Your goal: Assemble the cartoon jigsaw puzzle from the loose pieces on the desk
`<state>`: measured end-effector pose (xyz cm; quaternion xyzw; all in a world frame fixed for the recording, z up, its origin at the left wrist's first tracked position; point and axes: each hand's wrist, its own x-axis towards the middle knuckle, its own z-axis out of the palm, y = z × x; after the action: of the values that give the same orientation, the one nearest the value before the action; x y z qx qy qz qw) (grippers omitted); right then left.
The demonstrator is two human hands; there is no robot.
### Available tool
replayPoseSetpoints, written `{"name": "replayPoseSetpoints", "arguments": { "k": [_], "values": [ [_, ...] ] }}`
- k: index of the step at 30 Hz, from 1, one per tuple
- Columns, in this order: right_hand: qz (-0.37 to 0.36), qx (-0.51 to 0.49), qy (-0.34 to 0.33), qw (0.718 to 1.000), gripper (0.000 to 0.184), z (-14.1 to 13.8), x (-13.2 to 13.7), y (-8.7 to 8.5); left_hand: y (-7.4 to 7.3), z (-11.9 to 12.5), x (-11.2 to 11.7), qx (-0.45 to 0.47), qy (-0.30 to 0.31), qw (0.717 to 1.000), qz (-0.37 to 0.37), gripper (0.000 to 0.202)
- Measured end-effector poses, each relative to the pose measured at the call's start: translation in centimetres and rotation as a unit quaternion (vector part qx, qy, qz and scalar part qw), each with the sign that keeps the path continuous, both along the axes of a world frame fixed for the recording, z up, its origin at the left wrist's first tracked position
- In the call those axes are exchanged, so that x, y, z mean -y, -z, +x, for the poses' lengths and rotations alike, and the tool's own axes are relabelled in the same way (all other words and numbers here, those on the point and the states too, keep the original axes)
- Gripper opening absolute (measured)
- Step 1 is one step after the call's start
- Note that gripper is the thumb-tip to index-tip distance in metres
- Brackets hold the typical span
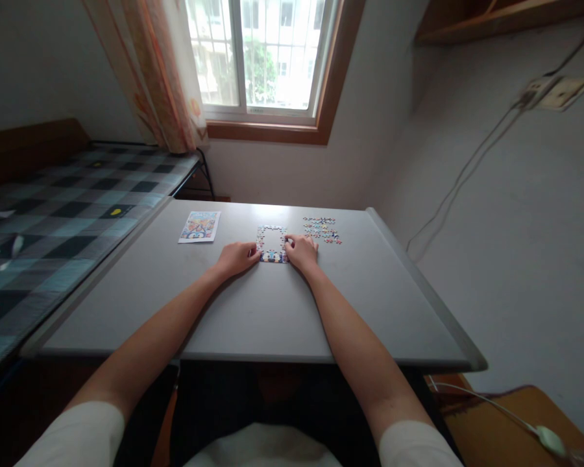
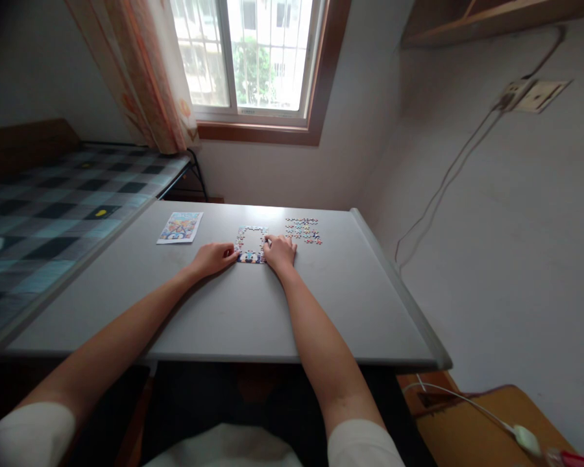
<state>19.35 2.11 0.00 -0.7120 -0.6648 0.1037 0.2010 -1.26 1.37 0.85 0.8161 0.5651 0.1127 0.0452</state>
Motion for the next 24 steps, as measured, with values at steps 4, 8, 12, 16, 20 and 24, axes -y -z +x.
{"name": "replayPoseSetpoints", "arguments": {
  "k": [4,8,12,16,20,24],
  "values": [
    [0.007,-0.001,0.000,1.000,0.037,0.03,0.01,0.02,0.03,0.00,-0.01,0.000,0.001,1.000,-0.002,0.038],
    [-0.003,0.003,-0.002,1.000,0.037,-0.04,0.15,-0.21,-0.03,-0.01,0.02,-0.001,-0.001,1.000,-0.006,0.038],
    [-0.008,0.008,-0.003,1.000,0.037,-0.05,0.21,-0.31,0.02,-0.01,0.01,-0.001,0.000,1.000,-0.002,0.037],
    [-0.002,0.007,-0.002,1.000,0.037,-0.02,0.14,-0.13,0.13,0.00,-0.05,0.000,-0.003,1.000,-0.002,0.037],
    [-0.001,0.001,-0.001,1.000,0.037,-0.05,0.08,-0.04,0.08,0.01,-0.05,0.002,0.000,1.000,-0.002,0.037],
    [-0.008,0.001,0.002,1.000,0.037,-0.07,0.09,-0.17,-0.16,0.09,0.11,0.003,-0.003,1.000,-0.006,0.037]
  ]
}}
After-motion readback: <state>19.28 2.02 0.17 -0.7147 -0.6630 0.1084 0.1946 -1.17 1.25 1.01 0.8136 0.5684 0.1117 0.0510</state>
